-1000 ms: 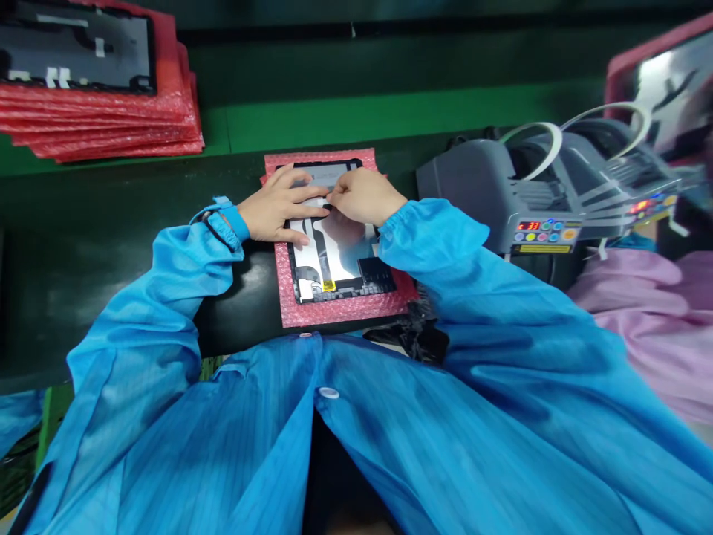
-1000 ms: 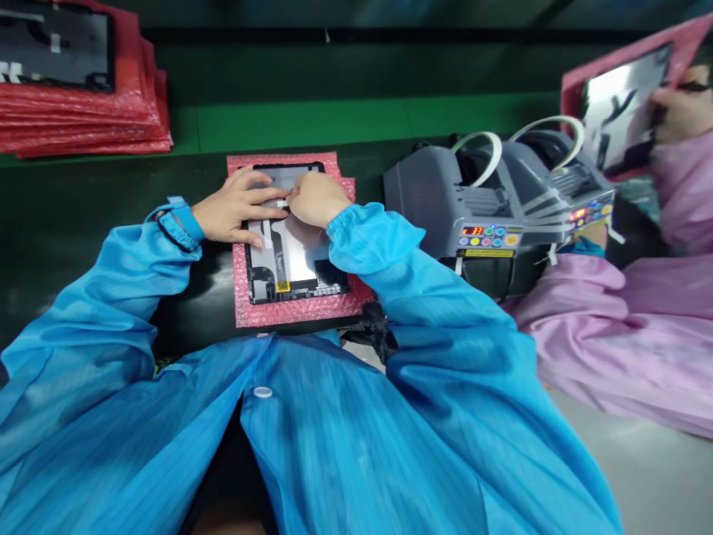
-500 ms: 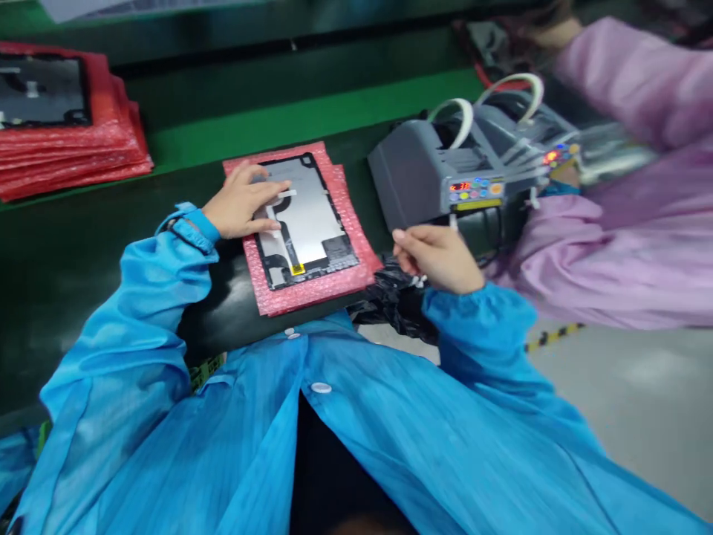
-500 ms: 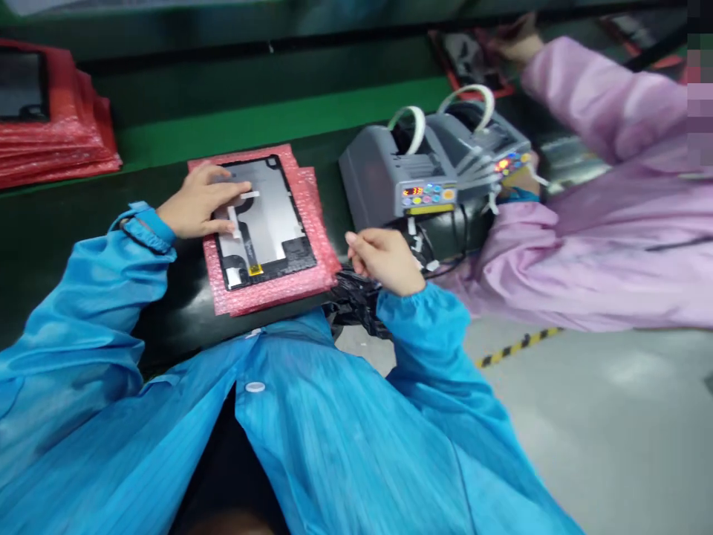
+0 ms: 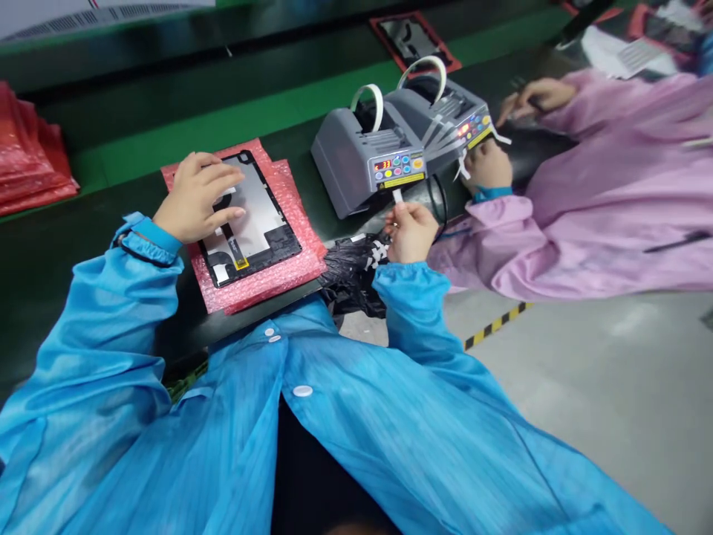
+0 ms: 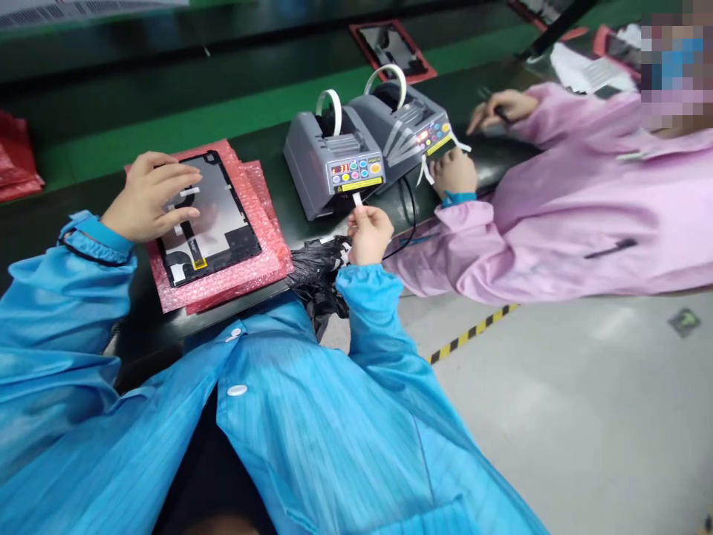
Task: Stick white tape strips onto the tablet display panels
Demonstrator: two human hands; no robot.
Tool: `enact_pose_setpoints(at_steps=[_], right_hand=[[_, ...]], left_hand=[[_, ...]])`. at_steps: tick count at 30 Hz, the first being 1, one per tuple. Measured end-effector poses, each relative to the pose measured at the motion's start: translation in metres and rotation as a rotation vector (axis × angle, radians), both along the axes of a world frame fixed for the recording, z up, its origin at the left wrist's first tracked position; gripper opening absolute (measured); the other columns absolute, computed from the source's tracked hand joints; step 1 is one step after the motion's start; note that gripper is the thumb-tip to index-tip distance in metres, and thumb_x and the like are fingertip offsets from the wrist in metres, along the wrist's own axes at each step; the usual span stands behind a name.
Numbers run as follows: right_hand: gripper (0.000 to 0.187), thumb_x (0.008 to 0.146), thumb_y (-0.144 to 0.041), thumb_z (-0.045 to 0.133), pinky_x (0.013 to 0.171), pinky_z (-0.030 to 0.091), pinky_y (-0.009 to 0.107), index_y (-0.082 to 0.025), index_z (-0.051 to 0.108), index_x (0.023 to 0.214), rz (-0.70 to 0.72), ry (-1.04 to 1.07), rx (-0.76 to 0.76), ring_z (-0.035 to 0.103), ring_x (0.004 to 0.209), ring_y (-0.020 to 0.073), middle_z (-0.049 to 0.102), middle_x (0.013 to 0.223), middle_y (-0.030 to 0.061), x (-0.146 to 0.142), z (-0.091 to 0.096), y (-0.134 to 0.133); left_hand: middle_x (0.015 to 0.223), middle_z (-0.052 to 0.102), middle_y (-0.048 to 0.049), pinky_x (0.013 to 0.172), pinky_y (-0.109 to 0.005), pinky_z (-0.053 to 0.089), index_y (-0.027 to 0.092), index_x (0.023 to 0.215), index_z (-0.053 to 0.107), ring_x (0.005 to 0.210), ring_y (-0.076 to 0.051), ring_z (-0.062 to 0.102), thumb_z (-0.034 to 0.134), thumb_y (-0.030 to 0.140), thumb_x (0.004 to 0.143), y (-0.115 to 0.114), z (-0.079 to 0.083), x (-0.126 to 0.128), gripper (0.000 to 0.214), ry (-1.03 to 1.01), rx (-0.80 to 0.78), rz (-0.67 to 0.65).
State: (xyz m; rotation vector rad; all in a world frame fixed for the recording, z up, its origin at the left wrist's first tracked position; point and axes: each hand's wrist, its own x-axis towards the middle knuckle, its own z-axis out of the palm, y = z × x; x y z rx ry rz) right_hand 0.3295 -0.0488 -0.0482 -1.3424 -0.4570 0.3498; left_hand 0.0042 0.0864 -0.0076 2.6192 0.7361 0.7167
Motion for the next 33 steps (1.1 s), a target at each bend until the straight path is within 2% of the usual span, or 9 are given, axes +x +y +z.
enact_pose_setpoints(at_steps=[4, 8, 15, 18, 21, 24, 26, 29, 33], right_hand=[[0.028, 0.081, -0.039, 0.069, 0.042, 0.037, 0.014, -0.019, 0.051, 0.073, -0.007, -0.136, 0.102, 0.052, 0.052, 0.0045, 0.057, 0.062, -0.0055, 0.011, -0.017, -0.006], [0.037, 0.08, -0.052, 0.065, 0.042, 0.034, 0.014, -0.023, 0.045, 0.089, -0.045, -0.182, 0.165, 0.055, 0.056, 0.0059, 0.062, 0.073, -0.0046, 0.019, -0.027, 0.0], [0.047, 0.079, -0.059, 0.063, 0.043, 0.031, 0.019, -0.027, 0.035, 0.098, -0.07, -0.298, 0.129, 0.061, 0.061, 0.0116, 0.061, 0.078, -0.0023, 0.034, -0.042, 0.018], [0.05, 0.077, -0.056, 0.066, 0.047, 0.037, 0.023, -0.028, 0.031, 0.1, -0.057, -0.344, 0.13, 0.061, 0.061, 0.0128, 0.061, 0.077, -0.0031, 0.042, -0.051, 0.026], [0.052, 0.076, -0.053, 0.068, 0.058, 0.047, 0.029, -0.028, 0.028, 0.1, -0.051, -0.412, 0.18, 0.061, 0.061, 0.0127, 0.059, 0.075, -0.0055, 0.044, -0.053, 0.026], [0.052, 0.078, -0.052, 0.068, 0.069, 0.051, 0.033, -0.028, 0.029, 0.104, -0.004, -0.537, 0.213, 0.062, 0.067, 0.0134, 0.058, 0.076, -0.0058, 0.034, -0.042, 0.014], [0.053, 0.079, -0.052, 0.069, 0.069, 0.05, 0.032, -0.029, 0.031, 0.108, 0.094, -0.623, 0.192, 0.064, 0.073, 0.0149, 0.059, 0.079, -0.0044, 0.019, -0.027, 0.002], [0.055, 0.077, -0.051, 0.073, 0.061, 0.047, 0.029, -0.031, 0.034, 0.111, 0.346, -0.687, 0.149, 0.063, 0.071, 0.0156, 0.061, 0.078, -0.0037, -0.014, 0.001, -0.007], [0.056, 0.074, -0.051, 0.078, 0.05, 0.04, 0.026, -0.03, 0.037, 0.105, 0.68, -0.709, 0.094, 0.056, 0.058, 0.0123, 0.063, 0.072, -0.0057, -0.056, 0.033, 0.007]], left_hand=[[0.135, 0.061, 0.0143, 0.119, -0.064, 0.013, 0.038, 0.137, 0.052, 0.134, -0.035, 0.029, 0.049, 0.062, 0.086, 0.0, -0.001, -0.003, 0.056, 0.036, 0.041, 0.012], [0.144, 0.055, 0.0139, 0.12, -0.06, 0.02, 0.036, 0.132, 0.055, 0.133, -0.033, 0.034, 0.047, 0.062, 0.09, 0.003, 0.0, 0.002, 0.051, 0.076, 0.116, 0.017], [0.14, 0.059, 0.01, 0.118, -0.059, 0.022, 0.04, 0.132, 0.057, 0.133, -0.033, 0.037, 0.046, 0.069, 0.088, 0.003, -0.003, 0.009, 0.055, 0.068, 0.129, 0.013], [0.138, 0.061, 0.0044, 0.118, -0.057, 0.024, 0.04, 0.126, 0.061, 0.136, -0.034, 0.038, 0.05, 0.066, 0.085, 0.004, -0.004, 0.012, 0.05, 0.053, 0.133, 0.035], [0.135, 0.062, 0.0005, 0.116, -0.055, 0.026, 0.04, 0.118, 0.066, 0.135, -0.034, 0.041, 0.055, 0.065, 0.083, 0.002, -0.002, 0.018, 0.045, 0.027, 0.145, 0.025], [0.127, 0.066, -0.0016, 0.113, -0.054, 0.031, 0.036, 0.112, 0.07, 0.127, -0.034, 0.047, 0.056, 0.065, 0.084, -0.005, 0.005, 0.03, 0.043, -0.034, 0.143, 0.004], [0.12, 0.069, -0.0039, 0.109, -0.051, 0.036, 0.031, 0.108, 0.071, 0.118, -0.032, 0.053, 0.056, 0.065, 0.086, -0.012, 0.011, 0.041, 0.043, -0.086, 0.114, -0.014], [0.107, 0.071, -0.0081, 0.097, -0.045, 0.044, 0.024, 0.104, 0.071, 0.104, -0.028, 0.061, 0.06, 0.059, 0.088, -0.023, 0.017, 0.06, 0.04, -0.138, 0.045, -0.076], [0.092, 0.071, -0.0082, 0.089, -0.039, 0.046, 0.021, 0.091, 0.068, 0.093, -0.024, 0.064, 0.065, 0.052, 0.089, -0.029, 0.019, 0.072, 0.031, -0.152, -0.017, -0.134]])
